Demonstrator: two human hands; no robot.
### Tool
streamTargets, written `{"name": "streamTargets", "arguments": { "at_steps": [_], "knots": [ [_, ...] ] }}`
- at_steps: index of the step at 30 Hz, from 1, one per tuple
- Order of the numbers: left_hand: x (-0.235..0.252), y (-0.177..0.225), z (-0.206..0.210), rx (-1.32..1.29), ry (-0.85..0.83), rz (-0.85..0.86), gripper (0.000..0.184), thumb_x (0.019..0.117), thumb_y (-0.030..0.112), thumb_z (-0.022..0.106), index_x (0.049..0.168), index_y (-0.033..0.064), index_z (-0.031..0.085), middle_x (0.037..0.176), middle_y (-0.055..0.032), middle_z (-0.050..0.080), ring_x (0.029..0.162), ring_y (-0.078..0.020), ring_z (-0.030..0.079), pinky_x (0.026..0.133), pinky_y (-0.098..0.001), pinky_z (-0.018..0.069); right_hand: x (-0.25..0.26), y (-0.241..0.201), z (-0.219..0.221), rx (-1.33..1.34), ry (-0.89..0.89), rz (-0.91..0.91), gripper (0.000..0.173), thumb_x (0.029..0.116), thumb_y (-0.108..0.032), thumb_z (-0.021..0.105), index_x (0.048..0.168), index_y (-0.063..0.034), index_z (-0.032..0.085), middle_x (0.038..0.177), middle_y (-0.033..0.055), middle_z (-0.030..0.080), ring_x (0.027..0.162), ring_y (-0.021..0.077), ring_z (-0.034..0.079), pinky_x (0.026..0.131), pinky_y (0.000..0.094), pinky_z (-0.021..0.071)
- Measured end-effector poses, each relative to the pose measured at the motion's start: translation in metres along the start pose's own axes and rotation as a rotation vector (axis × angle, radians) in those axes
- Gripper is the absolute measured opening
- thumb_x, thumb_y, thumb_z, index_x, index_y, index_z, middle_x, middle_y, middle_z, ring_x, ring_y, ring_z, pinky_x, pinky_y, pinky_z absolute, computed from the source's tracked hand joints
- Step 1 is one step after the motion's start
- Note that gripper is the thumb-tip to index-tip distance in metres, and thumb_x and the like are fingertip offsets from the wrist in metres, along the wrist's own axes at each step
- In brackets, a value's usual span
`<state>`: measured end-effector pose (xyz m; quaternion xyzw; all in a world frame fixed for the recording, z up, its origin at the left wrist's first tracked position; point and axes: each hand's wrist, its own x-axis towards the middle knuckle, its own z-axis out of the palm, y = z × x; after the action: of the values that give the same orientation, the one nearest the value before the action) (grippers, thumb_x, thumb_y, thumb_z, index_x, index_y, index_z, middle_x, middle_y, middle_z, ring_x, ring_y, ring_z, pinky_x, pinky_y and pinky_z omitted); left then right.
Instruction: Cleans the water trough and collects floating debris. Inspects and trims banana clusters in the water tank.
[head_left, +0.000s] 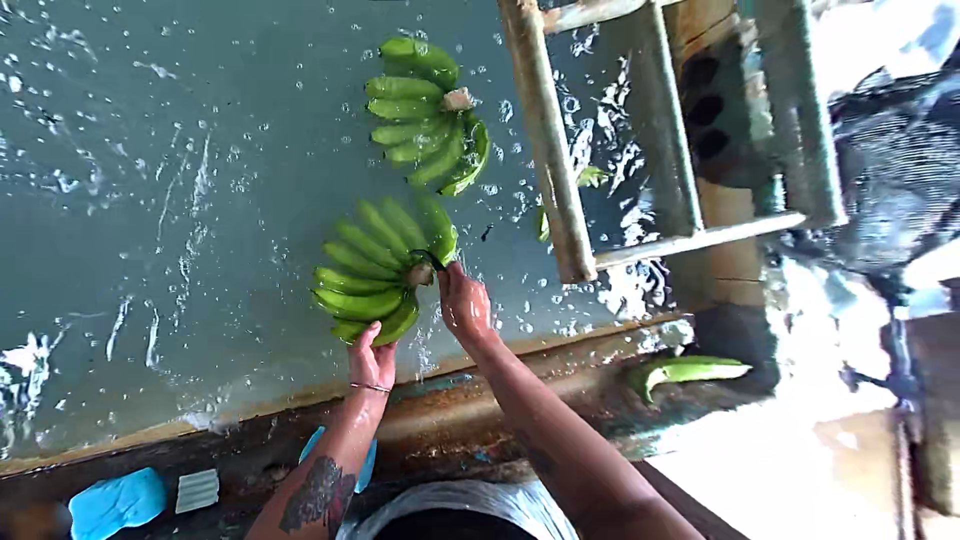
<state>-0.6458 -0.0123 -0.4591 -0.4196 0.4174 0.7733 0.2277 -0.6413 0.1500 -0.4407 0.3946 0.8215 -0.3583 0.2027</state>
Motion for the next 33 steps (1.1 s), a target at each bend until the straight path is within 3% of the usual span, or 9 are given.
{"name": "streamTargets", "arguments": {
  "at_steps": [5, 9, 12, 14, 19, 21, 24, 27, 33],
  "knots": [
    [-0.002, -0.004, -0.01, -0.002, 0.001, 0.047, 0.03, 0.1006, 0.004, 0.044, 0.131, 0.0029, 0.045, 0.114, -0.015, 0.062, 0.1, -0.0246, 0.066, 0.085, -0.0424, 0.0583, -0.014, 0.013, -0.004, 0.487, -0.283, 0.069, 0.03, 0.1126, -0.021, 0.039, 0.114, 0.004, 0.056, 0.074, 0.0056, 0.053, 0.055, 0.0115, 0.05, 0.053, 0.0278, 0.0468],
    [-0.01, -0.011, 0.005, 0.004, 0.026, 0.049, 0.032, 0.101, 0.004, 0.043, 0.133, 0.0003, 0.045, 0.119, -0.0173, 0.059, 0.104, -0.0254, 0.063, 0.09, -0.0427, 0.0558, -0.006, 0.008, 0.004, 0.334, -0.193, 0.008, 0.034, 0.1118, -0.023, 0.04, 0.12, 0.0046, 0.059, 0.087, 0.0208, 0.065, 0.077, 0.0337, 0.066, 0.075, 0.0531, 0.0549],
    [0.003, 0.001, 0.007, -0.013, 0.017, 0.059, 0.032, 0.1025, 0.007, 0.041, 0.133, 0.0015, 0.045, 0.12, -0.0174, 0.059, 0.105, -0.0265, 0.064, 0.09, -0.0437, 0.0568, -0.023, -0.002, -0.014, 0.538, -0.412, 0.02, 0.032, 0.1122, -0.023, 0.039, 0.119, 0.0025, 0.056, 0.079, 0.0063, 0.056, 0.057, 0.0112, 0.051, 0.053, 0.0277, 0.047],
    [0.0, 0.015, 0.005, -0.027, 0.011, 0.015, 0.032, 0.104, 0.01, 0.038, 0.134, 0.0035, 0.043, 0.121, -0.0168, 0.059, 0.106, -0.0269, 0.064, 0.09, -0.0433, 0.0567, -0.03, 0.003, -0.023, 0.539, -0.341, -0.065, 0.03, 0.1108, -0.019, 0.041, 0.116, 0.005, 0.059, 0.077, 0.0053, 0.057, 0.058, 0.0093, 0.052, 0.055, 0.0261, 0.0472],
    [-0.015, 0.023, 0.019, -0.138, 0.075, -0.067, 0.034, 0.1042, 0.012, 0.039, 0.137, 0.004, 0.042, 0.127, -0.0214, 0.056, 0.111, -0.0343, 0.063, 0.091, -0.0493, 0.0565, 0.01, 0.01, -0.001, 0.049, 0.048, -0.239, 0.031, 0.1099, -0.025, 0.045, 0.118, 0.0004, 0.061, 0.087, 0.0225, 0.068, 0.082, 0.0431, 0.07, 0.071, 0.0617, 0.0544],
    [-0.017, 0.019, 0.018, -0.142, 0.09, -0.084, 0.033, 0.1045, 0.013, 0.039, 0.136, 0.0037, 0.043, 0.125, -0.0214, 0.057, 0.11, -0.034, 0.063, 0.089, -0.048, 0.0572, 0.01, 0.01, 0.019, 0.137, 0.025, -0.234, 0.029, 0.1097, -0.022, 0.045, 0.119, 0.0011, 0.06, 0.087, 0.0221, 0.068, 0.08, 0.0404, 0.07, 0.07, 0.0583, 0.0559],
    [-0.012, 0.015, 0.005, -0.115, 0.073, -0.088, 0.032, 0.1035, 0.012, 0.04, 0.134, 0.0036, 0.044, 0.122, -0.0199, 0.058, 0.106, -0.032, 0.064, 0.088, -0.0464, 0.0572, 0.003, 0.018, 0.032, 0.504, -0.281, -0.171, 0.031, 0.1115, -0.021, 0.039, 0.12, 0.0031, 0.057, 0.078, 0.008, 0.057, 0.061, 0.0153, 0.055, 0.058, 0.0334, 0.0507],
    [-0.013, 0.01, 0.002, -0.11, 0.057, -0.097, 0.032, 0.1035, 0.011, 0.038, 0.133, 0.0028, 0.044, 0.122, -0.0208, 0.059, 0.107, -0.0329, 0.064, 0.089, -0.0476, 0.0574, 0.012, 0.03, 0.036, 0.422, -0.192, -0.221, 0.031, 0.1098, -0.019, 0.045, 0.122, 0.0061, 0.06, 0.086, 0.0183, 0.066, 0.075, 0.0279, 0.066, 0.075, 0.0477, 0.0561],
    [0.034, 0.016, -0.053, 0.13, -0.001, -0.056, 0.032, 0.105, 0.013, 0.041, 0.134, 0.0023, 0.046, 0.119, -0.0173, 0.063, 0.103, -0.0274, 0.067, 0.086, -0.044, 0.0589, -0.028, 0.052, 0.0, 1.036, -0.762, 0.009, 0.031, 0.1083, -0.026, 0.029, 0.101, -0.0111, 0.055, 0.067, -0.0066, 0.054, 0.047, 0.0009, 0.047, 0.043, 0.0164, 0.0413]
  ]
}}
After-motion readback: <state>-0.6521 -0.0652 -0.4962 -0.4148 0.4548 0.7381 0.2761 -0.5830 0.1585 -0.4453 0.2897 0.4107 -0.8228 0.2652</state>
